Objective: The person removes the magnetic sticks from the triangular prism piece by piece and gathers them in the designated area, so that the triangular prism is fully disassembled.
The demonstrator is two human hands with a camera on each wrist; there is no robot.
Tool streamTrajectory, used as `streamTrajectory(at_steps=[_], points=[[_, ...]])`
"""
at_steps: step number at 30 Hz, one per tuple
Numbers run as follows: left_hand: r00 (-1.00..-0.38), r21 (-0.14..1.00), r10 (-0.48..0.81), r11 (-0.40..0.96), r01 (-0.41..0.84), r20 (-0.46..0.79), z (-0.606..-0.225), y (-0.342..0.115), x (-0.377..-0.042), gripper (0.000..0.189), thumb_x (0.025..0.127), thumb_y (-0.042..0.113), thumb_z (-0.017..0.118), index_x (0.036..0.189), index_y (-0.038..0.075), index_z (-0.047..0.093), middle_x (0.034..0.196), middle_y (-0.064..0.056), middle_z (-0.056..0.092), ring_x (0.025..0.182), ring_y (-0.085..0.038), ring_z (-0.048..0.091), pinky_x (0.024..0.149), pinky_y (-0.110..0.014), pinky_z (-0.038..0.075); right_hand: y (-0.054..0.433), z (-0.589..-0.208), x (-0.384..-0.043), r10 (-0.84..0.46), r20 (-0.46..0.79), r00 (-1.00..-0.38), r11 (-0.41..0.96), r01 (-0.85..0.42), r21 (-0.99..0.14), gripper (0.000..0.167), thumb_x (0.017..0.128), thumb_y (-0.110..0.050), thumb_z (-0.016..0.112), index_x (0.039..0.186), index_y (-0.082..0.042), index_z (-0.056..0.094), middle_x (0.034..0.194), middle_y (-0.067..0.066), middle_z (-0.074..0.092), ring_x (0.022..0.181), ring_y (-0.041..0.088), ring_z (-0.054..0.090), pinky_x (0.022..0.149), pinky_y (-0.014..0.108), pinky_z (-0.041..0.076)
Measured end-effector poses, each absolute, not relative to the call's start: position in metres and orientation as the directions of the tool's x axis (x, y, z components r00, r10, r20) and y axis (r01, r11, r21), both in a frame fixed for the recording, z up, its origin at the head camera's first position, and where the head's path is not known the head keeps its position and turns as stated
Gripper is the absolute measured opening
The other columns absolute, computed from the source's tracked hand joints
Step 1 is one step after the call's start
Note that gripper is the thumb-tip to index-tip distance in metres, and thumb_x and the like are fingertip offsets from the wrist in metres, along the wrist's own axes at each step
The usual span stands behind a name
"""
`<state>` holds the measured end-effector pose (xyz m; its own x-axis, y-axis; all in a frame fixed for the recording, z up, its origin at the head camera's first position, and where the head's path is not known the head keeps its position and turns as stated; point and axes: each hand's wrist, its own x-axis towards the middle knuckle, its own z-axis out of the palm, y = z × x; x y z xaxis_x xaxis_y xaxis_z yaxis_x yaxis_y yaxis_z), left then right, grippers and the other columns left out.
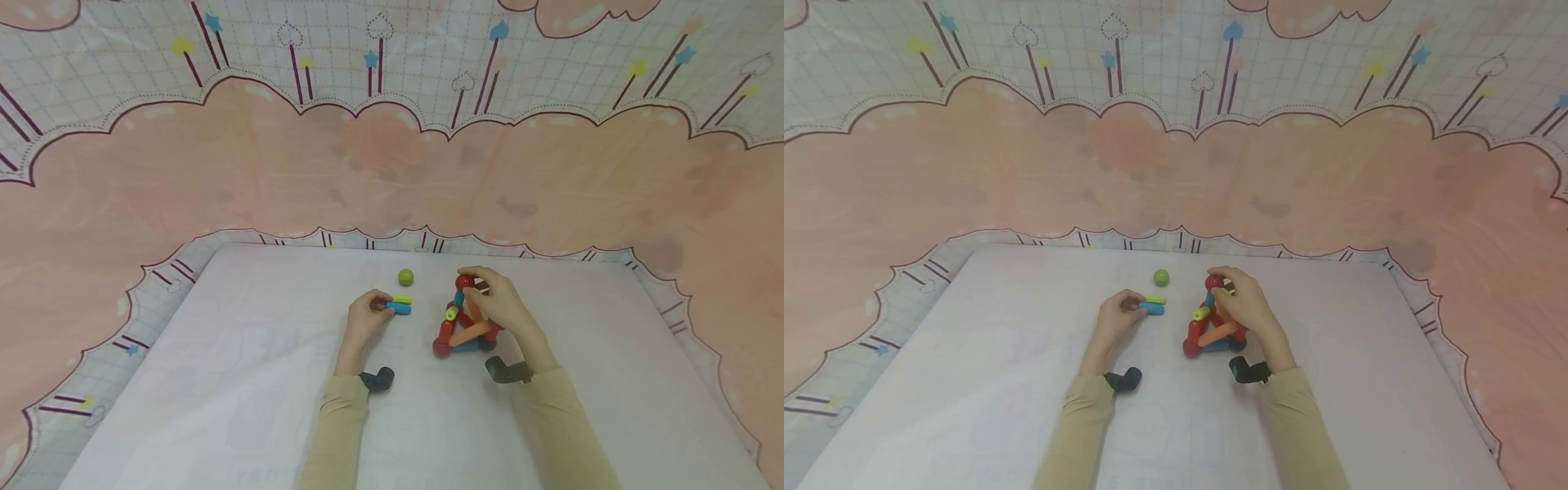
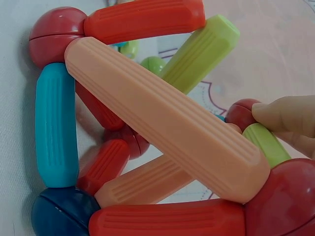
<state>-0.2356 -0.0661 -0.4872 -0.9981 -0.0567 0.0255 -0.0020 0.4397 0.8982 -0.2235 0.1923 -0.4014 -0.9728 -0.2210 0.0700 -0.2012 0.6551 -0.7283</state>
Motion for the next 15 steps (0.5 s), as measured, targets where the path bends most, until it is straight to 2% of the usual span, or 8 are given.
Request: streamTrajectory(at_steps=[15], points=[[-0.996,0.884,-0.076,0.467,-0.001,0.039,-0.4888,-0.0651,-0.2361,0.018,0.080,-0.002,0.071,0.098,0.002,0.068,0.099,-0.014,0.065,0.089,-0.023,0.061,0.081,-0.033,0.053,0.1928,-0.4035,-0.2243,-0.227,0.085,-0.970,0.654,-0.217,-0.725,0.038,0.095,-0.011,0.057,0.133,-0.011,0.054,0.128,0.017,0.060,0.104,0.036,0.062,0.089,0.049,0.053]])
